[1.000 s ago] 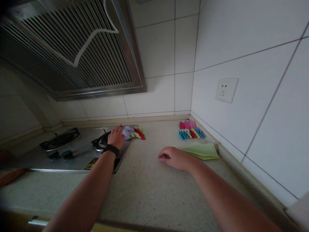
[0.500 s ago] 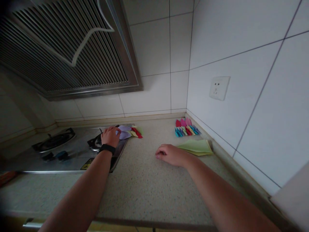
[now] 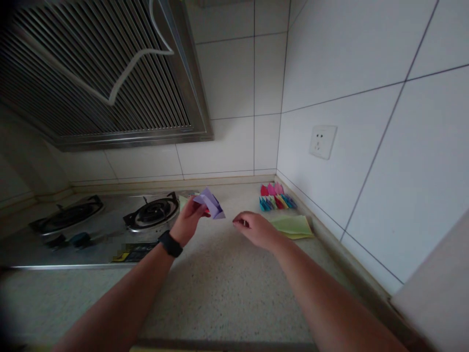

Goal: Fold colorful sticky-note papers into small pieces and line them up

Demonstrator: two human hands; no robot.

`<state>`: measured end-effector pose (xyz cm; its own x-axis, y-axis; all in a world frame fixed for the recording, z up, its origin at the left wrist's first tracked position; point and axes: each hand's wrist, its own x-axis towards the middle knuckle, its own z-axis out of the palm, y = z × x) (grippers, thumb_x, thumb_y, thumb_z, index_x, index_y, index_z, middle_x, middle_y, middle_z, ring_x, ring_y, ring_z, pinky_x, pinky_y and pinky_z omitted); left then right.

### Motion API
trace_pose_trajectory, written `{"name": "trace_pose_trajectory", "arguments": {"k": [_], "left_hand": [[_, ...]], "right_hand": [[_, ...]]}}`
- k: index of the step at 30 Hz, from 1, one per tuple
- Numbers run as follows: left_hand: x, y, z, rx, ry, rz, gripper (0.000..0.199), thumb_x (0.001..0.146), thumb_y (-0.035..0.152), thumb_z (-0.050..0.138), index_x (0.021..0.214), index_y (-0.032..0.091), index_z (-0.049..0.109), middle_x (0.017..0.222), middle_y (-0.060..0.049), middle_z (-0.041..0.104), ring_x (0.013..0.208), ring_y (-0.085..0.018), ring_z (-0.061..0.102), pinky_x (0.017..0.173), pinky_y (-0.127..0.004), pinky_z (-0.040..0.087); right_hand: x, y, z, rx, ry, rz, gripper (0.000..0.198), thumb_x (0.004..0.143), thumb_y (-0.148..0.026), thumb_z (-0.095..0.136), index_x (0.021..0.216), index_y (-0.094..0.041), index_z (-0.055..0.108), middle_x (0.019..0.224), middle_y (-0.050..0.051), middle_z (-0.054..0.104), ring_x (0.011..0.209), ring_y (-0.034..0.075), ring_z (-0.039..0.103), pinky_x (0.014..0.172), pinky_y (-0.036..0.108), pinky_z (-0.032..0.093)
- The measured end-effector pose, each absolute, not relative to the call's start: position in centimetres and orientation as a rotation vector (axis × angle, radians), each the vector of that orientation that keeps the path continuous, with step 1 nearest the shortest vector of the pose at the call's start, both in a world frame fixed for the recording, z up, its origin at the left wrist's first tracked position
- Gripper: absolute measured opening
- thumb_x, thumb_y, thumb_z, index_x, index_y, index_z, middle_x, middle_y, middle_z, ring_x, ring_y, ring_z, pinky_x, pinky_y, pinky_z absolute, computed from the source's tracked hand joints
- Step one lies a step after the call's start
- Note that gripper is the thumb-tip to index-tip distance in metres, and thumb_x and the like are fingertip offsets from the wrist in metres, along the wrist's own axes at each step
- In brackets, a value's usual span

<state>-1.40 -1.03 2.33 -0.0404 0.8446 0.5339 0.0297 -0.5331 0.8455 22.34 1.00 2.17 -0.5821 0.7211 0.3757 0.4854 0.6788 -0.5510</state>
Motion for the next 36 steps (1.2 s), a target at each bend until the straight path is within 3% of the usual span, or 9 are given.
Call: {"name": "trace_pose_trajectory", "arguments": {"k": [4,9,14,19,24,31,36], "left_hand": [[-0.2,-1.6,1.5,1.324,0.767,1.582,0.027,0.083,0.032,0.061,0.103,0.018,0.052,0.101,-0.006,0.06,0.091,-0.017,0.06,0.075,-0.031,0.053],[0.4,-1.8,0.8,1.229,0.633,1.365,0.038,0.081,0.031,0.064,0.115,0.018,0.051,0.111,-0.011,0.061,0.098,-0.022,0.062,0.083,-0.037,0.053],[0.9,-2.3,0.9,1.225,0.639,1.311,0.04,0.078,0.031,0.067,0.113,0.017,0.055,0.108,-0.011,0.064,0.097,-0.024,0.063,0.082,-0.037,0.053],[1.2,-2.5,1.0,1.169,0.676,1.288,0.034,0.073,0.028,0.071,0.103,0.018,0.061,0.099,-0.007,0.067,0.092,-0.023,0.064,0.077,-0.032,0.053],[0.9,-2.3,0.6,1.015,0.675,1.255,0.03,0.076,0.026,0.069,0.102,0.015,0.059,0.098,-0.01,0.066,0.087,-0.022,0.065,0.074,-0.034,0.054],[0.5,-2.9,0.8,1.243,0.723,1.027,0.028,0.076,0.022,0.067,0.101,0.015,0.057,0.102,-0.01,0.062,0.086,-0.02,0.063,0.069,-0.029,0.053],[0.7,-2.9,0.7,1.466,0.868,0.97,0.036,0.076,0.036,0.068,0.102,0.013,0.058,0.096,-0.01,0.062,0.081,-0.018,0.061,0.057,-0.024,0.05]], "right_hand": [[22.5,1.6,2.1,-1.064,-2.099,0.532,0.025,0.089,-0.04,0.05,0.098,-0.018,0.056,0.088,0.005,0.064,0.069,0.014,0.056,0.066,0.027,0.043],[22.3,1.7,1.6,-0.981,-2.049,0.791,0.033,0.09,-0.043,0.047,0.114,-0.02,0.049,0.109,0.007,0.061,0.088,0.015,0.059,0.076,0.029,0.046],[22.0,1.3,1.2,-0.825,-2.123,1.128,0.03,0.088,-0.041,0.052,0.106,-0.018,0.057,0.093,0.005,0.064,0.081,0.015,0.059,0.073,0.028,0.046],[21.9,1.2,1.0,-0.772,-2.036,1.26,0.024,0.08,-0.035,0.064,0.094,-0.016,0.059,0.081,0.001,0.062,0.072,0.013,0.057,0.066,0.025,0.043],[21.6,1.0,1.1,-0.745,-1.928,1.273,0.024,0.077,-0.037,0.067,0.078,-0.016,0.055,0.071,-0.001,0.058,0.064,0.012,0.055,0.06,0.024,0.043],[21.8,1.2,1.0,-0.785,-1.914,1.169,0.022,0.08,-0.037,0.063,0.084,-0.016,0.059,0.077,0.002,0.063,0.066,0.013,0.058,0.061,0.025,0.046],[21.8,0.6,1.3,-0.771,-2.052,1.14,0.022,0.08,-0.033,0.064,0.093,-0.015,0.065,0.085,0.003,0.067,0.075,0.016,0.06,0.068,0.027,0.046]]}}
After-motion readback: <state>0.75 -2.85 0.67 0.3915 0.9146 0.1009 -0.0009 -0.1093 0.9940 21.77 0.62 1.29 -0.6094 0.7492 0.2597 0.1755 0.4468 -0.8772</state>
